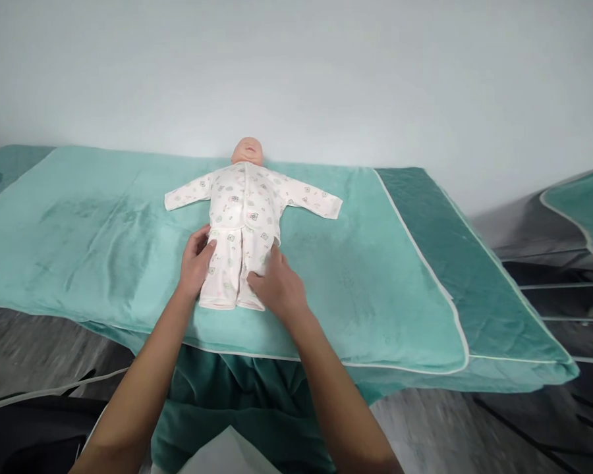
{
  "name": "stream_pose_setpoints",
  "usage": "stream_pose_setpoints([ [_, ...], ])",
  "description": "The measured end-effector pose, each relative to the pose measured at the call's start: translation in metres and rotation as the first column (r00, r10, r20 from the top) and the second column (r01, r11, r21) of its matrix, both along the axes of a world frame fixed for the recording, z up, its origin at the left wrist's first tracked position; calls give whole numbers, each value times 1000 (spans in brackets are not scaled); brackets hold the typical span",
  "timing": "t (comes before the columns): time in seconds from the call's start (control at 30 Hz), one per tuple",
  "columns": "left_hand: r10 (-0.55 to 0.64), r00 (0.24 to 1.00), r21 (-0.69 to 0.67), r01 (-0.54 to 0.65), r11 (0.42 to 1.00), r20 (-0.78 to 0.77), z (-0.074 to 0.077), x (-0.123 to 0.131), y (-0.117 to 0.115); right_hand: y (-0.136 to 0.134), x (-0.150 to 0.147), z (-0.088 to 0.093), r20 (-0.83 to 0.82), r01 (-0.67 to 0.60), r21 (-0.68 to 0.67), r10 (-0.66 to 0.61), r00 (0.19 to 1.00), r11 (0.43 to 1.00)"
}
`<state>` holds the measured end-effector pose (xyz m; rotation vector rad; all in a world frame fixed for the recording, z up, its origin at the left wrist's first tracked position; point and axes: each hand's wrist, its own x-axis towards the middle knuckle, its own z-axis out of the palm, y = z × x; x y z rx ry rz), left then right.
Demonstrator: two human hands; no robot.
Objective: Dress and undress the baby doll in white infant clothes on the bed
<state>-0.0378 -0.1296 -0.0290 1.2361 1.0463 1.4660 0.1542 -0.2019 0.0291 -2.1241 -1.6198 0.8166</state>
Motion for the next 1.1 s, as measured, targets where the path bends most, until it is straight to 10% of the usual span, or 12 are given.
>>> stream_pose_setpoints([
  [0.17,99,995,-29,-99,995,11,-1,-1,4,12,27,-18,-268,93,170,-45,962,981],
  [0.3,107,994,-108,-110,988,-32,7,-1,13,54,39,-31,-505,342,417,-98,858,842],
  [0.57,59,988,-92,-73,993,-146,12,6,20,94,15,-46,-590,170,396,108,800,903],
  [0.8,8,999,-201,-1,980,31,14,6,51,115,23,-48,-631,399,265,-155,760,878],
  [1.1,-110,965,-155,150,976,238,13,18,88,130,19,-47,-818,322,371,143,556,871],
])
